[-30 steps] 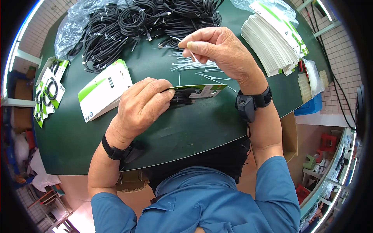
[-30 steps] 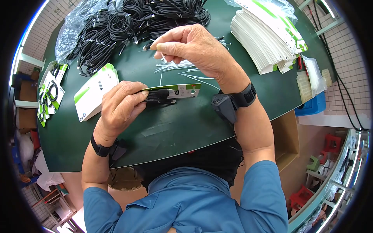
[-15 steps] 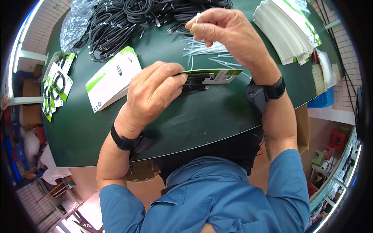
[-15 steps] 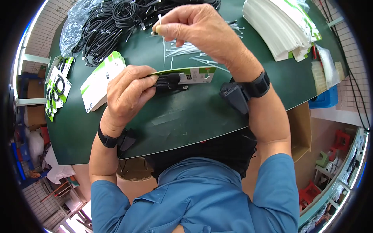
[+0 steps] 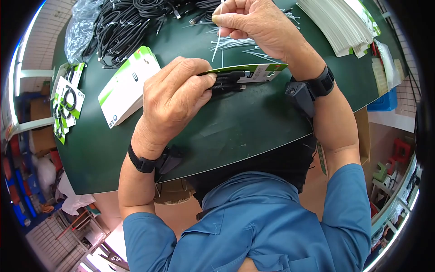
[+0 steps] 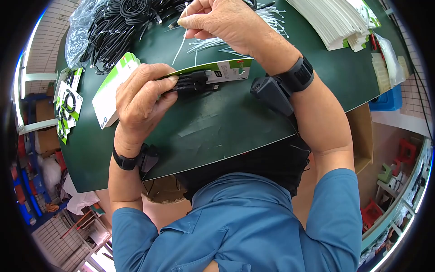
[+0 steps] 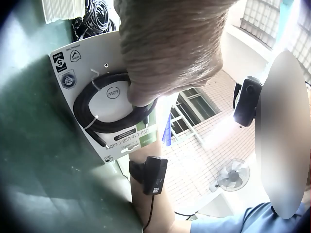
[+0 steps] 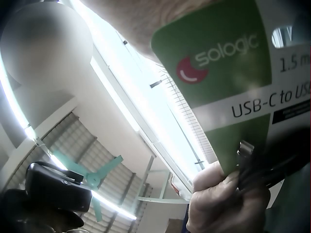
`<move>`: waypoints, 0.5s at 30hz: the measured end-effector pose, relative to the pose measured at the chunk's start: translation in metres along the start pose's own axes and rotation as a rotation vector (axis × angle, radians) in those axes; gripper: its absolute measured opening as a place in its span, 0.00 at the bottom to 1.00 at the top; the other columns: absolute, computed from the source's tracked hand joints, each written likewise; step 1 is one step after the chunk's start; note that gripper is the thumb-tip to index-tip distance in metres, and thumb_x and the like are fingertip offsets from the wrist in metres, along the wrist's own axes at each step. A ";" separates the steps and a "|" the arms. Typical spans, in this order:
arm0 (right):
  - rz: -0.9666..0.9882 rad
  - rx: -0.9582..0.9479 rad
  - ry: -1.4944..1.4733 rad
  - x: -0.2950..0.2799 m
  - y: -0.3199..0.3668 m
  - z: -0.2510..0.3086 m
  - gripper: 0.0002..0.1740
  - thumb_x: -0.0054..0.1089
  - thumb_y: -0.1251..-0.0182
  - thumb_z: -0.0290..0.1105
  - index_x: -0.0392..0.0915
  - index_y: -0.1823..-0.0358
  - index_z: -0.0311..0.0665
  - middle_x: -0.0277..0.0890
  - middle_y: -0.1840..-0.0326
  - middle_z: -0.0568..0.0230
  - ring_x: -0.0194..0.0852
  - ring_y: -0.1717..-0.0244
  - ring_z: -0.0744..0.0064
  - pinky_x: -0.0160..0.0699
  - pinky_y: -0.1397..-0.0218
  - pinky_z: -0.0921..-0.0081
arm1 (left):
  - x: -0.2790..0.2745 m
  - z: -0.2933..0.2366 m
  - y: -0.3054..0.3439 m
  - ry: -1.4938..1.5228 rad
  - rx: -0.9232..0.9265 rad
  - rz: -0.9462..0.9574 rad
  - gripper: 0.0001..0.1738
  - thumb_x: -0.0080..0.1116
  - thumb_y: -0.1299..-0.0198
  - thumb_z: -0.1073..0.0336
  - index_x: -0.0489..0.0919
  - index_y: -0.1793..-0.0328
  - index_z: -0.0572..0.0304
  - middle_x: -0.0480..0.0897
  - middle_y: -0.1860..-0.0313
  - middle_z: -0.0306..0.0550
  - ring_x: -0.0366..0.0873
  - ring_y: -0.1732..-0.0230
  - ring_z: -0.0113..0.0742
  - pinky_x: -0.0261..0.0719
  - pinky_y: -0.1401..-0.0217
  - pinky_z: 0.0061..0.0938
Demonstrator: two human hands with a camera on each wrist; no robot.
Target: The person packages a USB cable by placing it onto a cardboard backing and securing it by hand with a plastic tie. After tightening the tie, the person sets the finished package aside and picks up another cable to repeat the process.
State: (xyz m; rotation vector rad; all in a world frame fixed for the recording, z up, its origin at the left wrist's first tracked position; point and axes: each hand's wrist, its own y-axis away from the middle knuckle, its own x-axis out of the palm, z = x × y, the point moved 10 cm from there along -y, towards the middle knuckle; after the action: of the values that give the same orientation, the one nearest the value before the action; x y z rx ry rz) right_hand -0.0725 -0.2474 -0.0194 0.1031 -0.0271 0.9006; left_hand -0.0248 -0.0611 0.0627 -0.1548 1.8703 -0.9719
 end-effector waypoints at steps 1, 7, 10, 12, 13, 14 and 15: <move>0.011 0.007 -0.025 0.001 0.000 -0.002 0.06 0.70 0.24 0.28 0.85 0.56 0.31 0.87 0.64 0.64 0.84 0.67 0.82 0.86 0.60 0.84 | 0.000 0.000 0.000 0.000 0.001 0.000 0.18 0.75 0.61 0.78 0.82 0.61 0.64 0.85 0.60 0.47 0.84 0.65 0.42 0.83 0.67 0.32; 0.023 0.070 -0.028 0.004 0.002 -0.010 0.06 0.71 0.25 0.28 0.86 0.56 0.31 0.87 0.64 0.65 0.85 0.66 0.81 0.87 0.60 0.83 | 0.001 0.001 0.001 0.007 -0.001 -0.002 0.18 0.75 0.61 0.79 0.82 0.62 0.64 0.86 0.60 0.47 0.85 0.65 0.42 0.83 0.67 0.32; 0.060 0.009 -0.012 0.007 0.000 -0.012 0.07 0.72 0.27 0.28 0.86 0.56 0.30 0.87 0.65 0.64 0.85 0.66 0.81 0.86 0.60 0.84 | 0.001 0.001 0.001 0.004 -0.007 -0.012 0.17 0.75 0.61 0.79 0.82 0.62 0.64 0.86 0.60 0.46 0.85 0.64 0.42 0.83 0.66 0.32; 0.067 0.011 0.008 0.006 -0.002 -0.013 0.07 0.72 0.27 0.28 0.86 0.57 0.30 0.87 0.65 0.64 0.85 0.66 0.80 0.86 0.61 0.84 | 0.001 0.001 0.001 0.004 -0.007 -0.010 0.17 0.75 0.61 0.79 0.82 0.62 0.64 0.86 0.60 0.46 0.85 0.64 0.42 0.83 0.66 0.32; 0.075 0.012 0.029 0.007 -0.002 -0.014 0.07 0.73 0.27 0.28 0.86 0.57 0.30 0.87 0.65 0.64 0.85 0.66 0.80 0.86 0.61 0.84 | 0.001 0.001 0.001 0.002 -0.007 -0.009 0.17 0.76 0.61 0.79 0.82 0.62 0.64 0.86 0.60 0.46 0.85 0.64 0.42 0.83 0.66 0.32; 0.084 0.013 0.050 0.008 -0.003 -0.014 0.07 0.73 0.28 0.28 0.86 0.57 0.31 0.87 0.66 0.65 0.85 0.66 0.80 0.86 0.61 0.84 | 0.001 0.001 0.001 -0.001 -0.008 -0.009 0.17 0.76 0.61 0.80 0.82 0.62 0.64 0.86 0.59 0.46 0.85 0.64 0.42 0.83 0.66 0.32; 0.084 0.013 0.050 0.008 -0.003 -0.014 0.07 0.73 0.28 0.28 0.86 0.57 0.31 0.87 0.66 0.65 0.85 0.66 0.80 0.86 0.61 0.84 | 0.000 0.001 0.001 -0.001 -0.008 -0.008 0.17 0.76 0.61 0.80 0.82 0.62 0.64 0.86 0.59 0.46 0.85 0.64 0.42 0.83 0.66 0.32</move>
State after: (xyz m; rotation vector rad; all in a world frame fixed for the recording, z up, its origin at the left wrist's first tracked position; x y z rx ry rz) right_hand -0.0660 -0.2418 -0.0330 0.0926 0.0208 0.9866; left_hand -0.0237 -0.0613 0.0615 -0.1674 1.8742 -0.9696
